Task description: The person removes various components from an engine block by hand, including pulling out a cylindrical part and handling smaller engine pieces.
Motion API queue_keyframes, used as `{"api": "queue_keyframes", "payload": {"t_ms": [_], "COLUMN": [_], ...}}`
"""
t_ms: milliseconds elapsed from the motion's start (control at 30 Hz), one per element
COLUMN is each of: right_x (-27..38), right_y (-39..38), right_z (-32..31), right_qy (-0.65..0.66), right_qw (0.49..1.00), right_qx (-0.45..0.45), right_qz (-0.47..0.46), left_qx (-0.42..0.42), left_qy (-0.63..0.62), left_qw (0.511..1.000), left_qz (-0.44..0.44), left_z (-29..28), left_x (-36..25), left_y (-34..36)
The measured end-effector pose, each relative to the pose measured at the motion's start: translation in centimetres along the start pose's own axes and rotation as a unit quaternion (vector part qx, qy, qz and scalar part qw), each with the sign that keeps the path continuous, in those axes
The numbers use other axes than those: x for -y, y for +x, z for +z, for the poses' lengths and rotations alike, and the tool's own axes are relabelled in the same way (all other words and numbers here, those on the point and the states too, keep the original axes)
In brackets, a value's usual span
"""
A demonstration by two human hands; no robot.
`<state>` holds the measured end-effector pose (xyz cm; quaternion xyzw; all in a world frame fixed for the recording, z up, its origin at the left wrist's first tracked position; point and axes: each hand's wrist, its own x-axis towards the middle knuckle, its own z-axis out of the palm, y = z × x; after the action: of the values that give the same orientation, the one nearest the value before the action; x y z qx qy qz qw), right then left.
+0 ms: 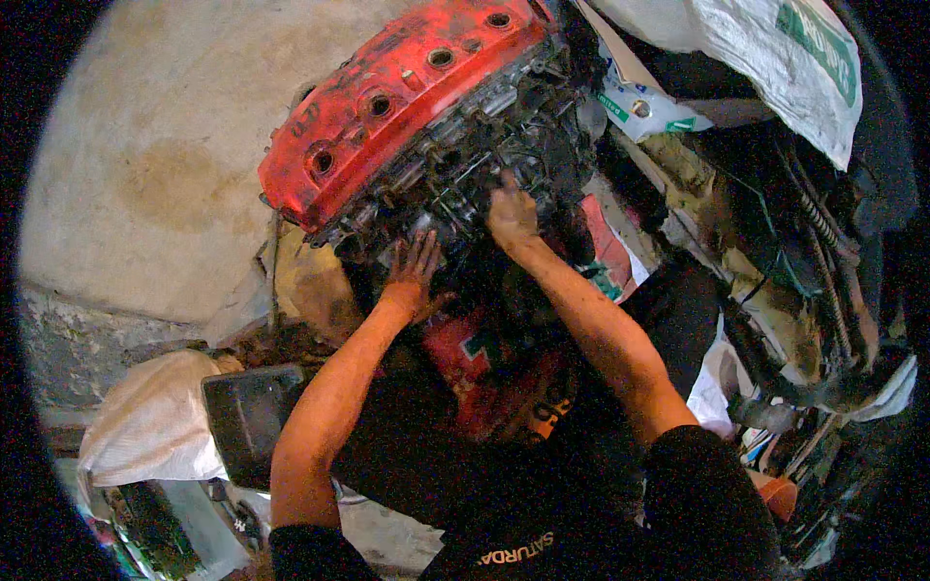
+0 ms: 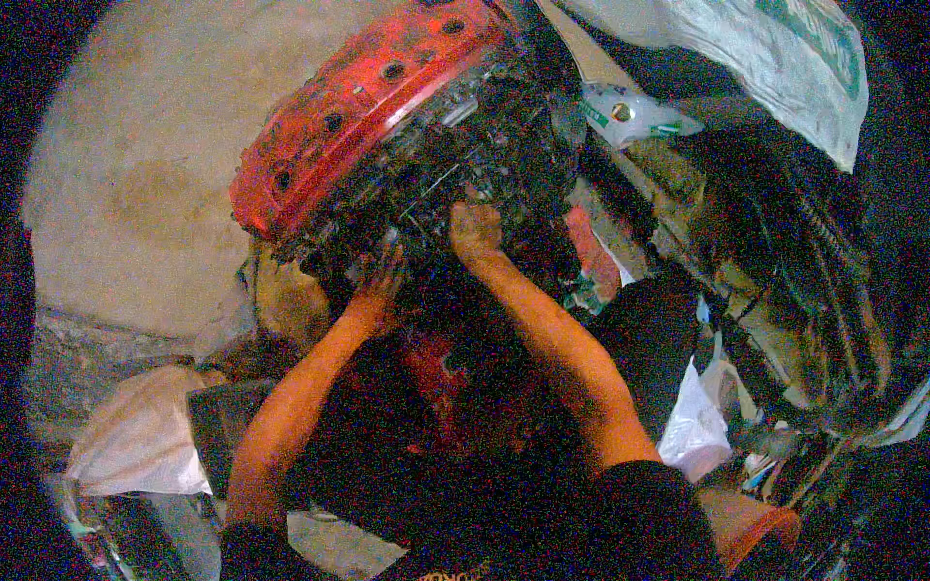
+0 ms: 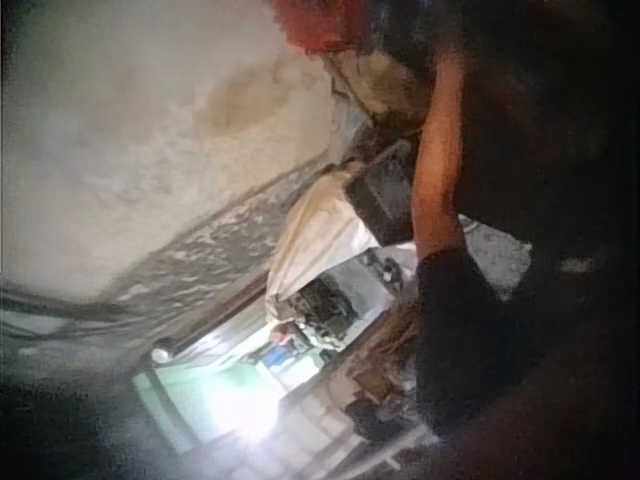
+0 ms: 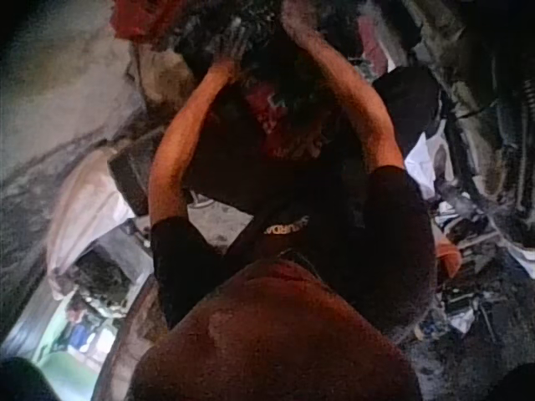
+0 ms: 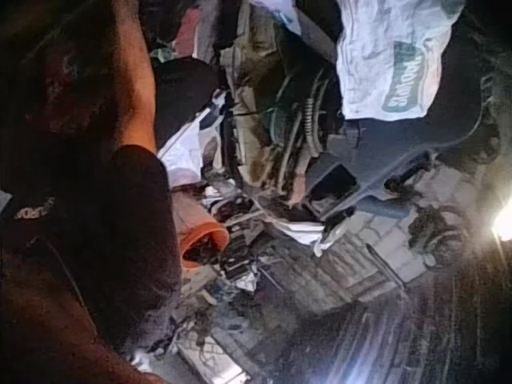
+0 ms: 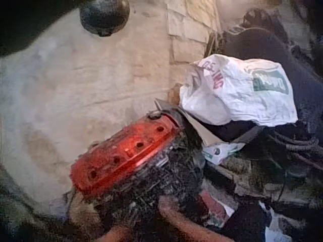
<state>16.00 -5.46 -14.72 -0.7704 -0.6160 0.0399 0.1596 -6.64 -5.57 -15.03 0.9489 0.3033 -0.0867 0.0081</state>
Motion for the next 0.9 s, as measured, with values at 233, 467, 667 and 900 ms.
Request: {"api": "queue_keyframes", "payload": {"t_ms": [233, 467, 667, 900], "right_x": [-3.8, -7.3, -4.5, -7.3], "right_y": [-0.2, -1.8, -0.1, -6.1], "right_z": [2.0, -2.9, 1.8, 3.0], "right_qy": [0.104, 0.119, 0.125, 0.154], "right_qw": [0.990, 0.990, 0.989, 0.963], "right_qx": [0.100, 0.074, 0.071, 0.112], "right_qz": [0.007, 0.003, 0.027, 0.191], "left_qx": [-0.006, 0.042, 0.073, -0.010], "left_qy": [0.026, 0.017, 0.024, 0.074], "left_qw": [0.999, 0.999, 0.996, 0.996], "left_qz": [0.023, -0.023, -0.035, -0.049], "left_z": [2.1, 3.5, 3.1, 6.9], "left_x": [-0.1, 0.5, -0.4, 0.9], "left_y": [1.2, 1.9, 3.0, 2.4]}}
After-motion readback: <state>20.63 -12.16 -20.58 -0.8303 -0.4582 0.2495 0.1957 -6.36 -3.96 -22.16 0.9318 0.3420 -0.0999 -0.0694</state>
